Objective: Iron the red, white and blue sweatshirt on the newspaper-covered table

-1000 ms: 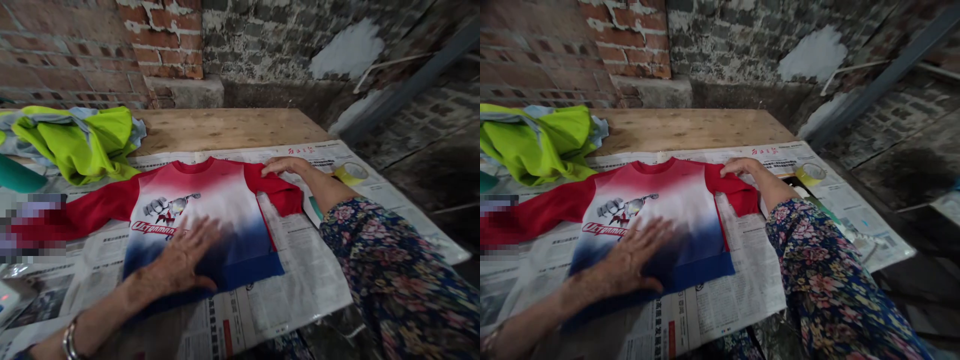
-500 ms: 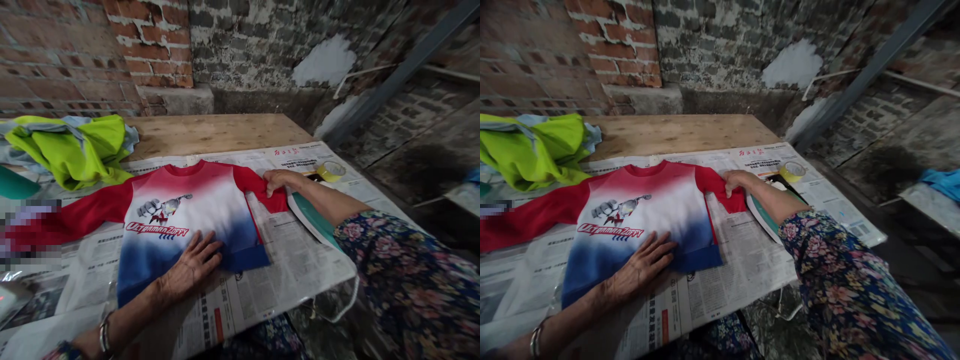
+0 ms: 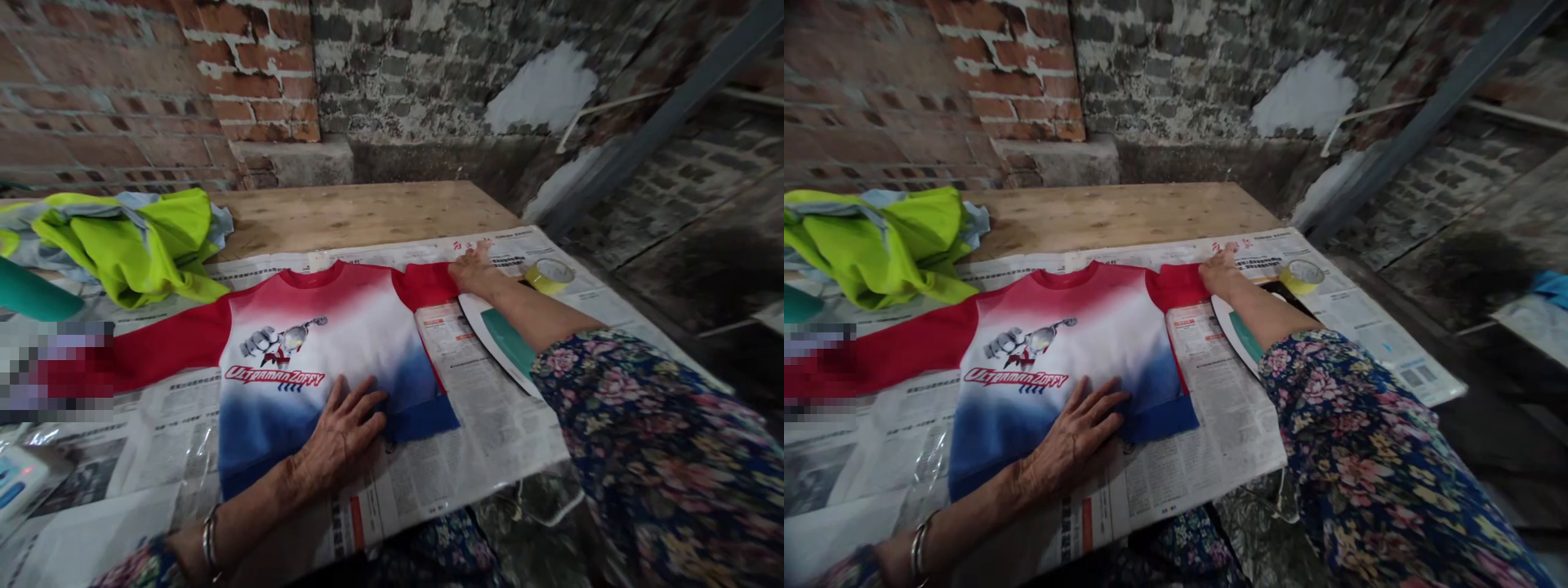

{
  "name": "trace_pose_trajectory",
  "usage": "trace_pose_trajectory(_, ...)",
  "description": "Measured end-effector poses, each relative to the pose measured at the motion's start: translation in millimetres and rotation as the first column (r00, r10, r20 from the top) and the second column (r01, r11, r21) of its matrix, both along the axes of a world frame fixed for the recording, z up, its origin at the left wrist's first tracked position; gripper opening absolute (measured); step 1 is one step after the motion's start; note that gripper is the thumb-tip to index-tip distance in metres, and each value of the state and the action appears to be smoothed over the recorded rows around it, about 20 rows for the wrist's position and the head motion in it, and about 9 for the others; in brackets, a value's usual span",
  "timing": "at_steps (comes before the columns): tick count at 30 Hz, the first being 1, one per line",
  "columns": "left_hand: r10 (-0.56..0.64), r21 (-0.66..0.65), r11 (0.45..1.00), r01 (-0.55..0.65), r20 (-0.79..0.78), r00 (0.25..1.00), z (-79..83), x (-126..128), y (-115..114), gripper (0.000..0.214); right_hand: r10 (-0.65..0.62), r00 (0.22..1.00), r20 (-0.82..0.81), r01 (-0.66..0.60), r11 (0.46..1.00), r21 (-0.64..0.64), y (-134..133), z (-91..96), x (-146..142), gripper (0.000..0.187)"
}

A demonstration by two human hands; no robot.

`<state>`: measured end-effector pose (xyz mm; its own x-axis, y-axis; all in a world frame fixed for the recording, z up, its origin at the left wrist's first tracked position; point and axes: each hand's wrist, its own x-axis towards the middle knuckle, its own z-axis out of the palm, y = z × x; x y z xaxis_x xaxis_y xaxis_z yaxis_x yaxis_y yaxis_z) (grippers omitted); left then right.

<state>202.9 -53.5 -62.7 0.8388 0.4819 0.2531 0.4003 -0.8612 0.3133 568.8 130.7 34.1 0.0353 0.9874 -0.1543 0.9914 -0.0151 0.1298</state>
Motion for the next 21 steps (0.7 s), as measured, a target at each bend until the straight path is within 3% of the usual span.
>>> trace_pose_trajectory(3, 0.028, 0.011, 1.000, -0.028, 0.018, 0.999, -3.0, 8.9, -8.7, 0.023, -0.045, 0.998, 0.034, 0.045, 0.999, -0.007, 3.4, -1.2, -7.9, 0.036)
trace_pose_trajectory(7, 0.033, -0.002, 0.999, -0.033, 0.021, 0.999, 1.5, 14.1, -17.6, 0.018, -0.017, 1.000, -0.009, 0.018, 1.000, 0.025, 10.5, 3.5, -21.6, 0.056)
trace_pose_trajectory(10, 0.015, -0.040, 0.999, -0.011, 0.092, 0.996, 12.0, 4.4, 0.9, 0.020, -0.002, 0.999, -0.042, 0.003, 1.000, 0.023, 16.6, 0.6, -26.6, 0.068)
trace_pose_trajectory(12, 0.086, -0.074, 0.995, -0.073, 0.189, 0.978, 20.5, -6.4, 34.1, 0.022, -0.014, 0.999, -0.050, 0.013, 1.000, -0.006, 20.7, -4.1, -26.1, 0.068)
trace_pose_trajectory(14, 0.279, -0.088, 0.960, -0.266, 0.222, 0.934, 29.0, -14.5, 80.3, 0.023, -0.036, 0.998, -0.043, 0.034, 0.998, -0.048, 24.7, -8.5, -23.5, 0.062)
trace_pose_trajectory(16, 0.471, -0.049, 0.882, -0.470, 0.156, 0.868, 37.1, -15.1, 129.8, 0.026, -0.047, 0.998, -0.028, 0.045, 0.996, -0.079, 28.4, -10.8, -19.3, 0.055)
trace_pose_trajectory(18, 0.640, 0.006, 0.768, -0.641, 0.023, 0.768, 44.4, -7.7, 173.0, 0.034, -0.039, 0.999, -0.015, 0.038, 0.995, -0.095, 31.2, -10.2, -13.8, 0.051)
trace_pose_trajectory(20, 0.743, 0.055, 0.668, -0.743, -0.113, 0.660, 50.4, 3.4, 204.3, 0.039, -0.026, 1.000, -0.006, 0.025, 0.993, -0.111, 32.8, -7.2, -6.6, 0.048)
trace_pose_trajectory(21, 0.761, 0.073, 0.643, -0.763, -0.172, 0.625, 53.0, 8.2, 215.2, 0.039, -0.023, 1.000, 0.000, 0.023, 0.992, -0.120, 33.2, -5.3, -2.4, 0.047)
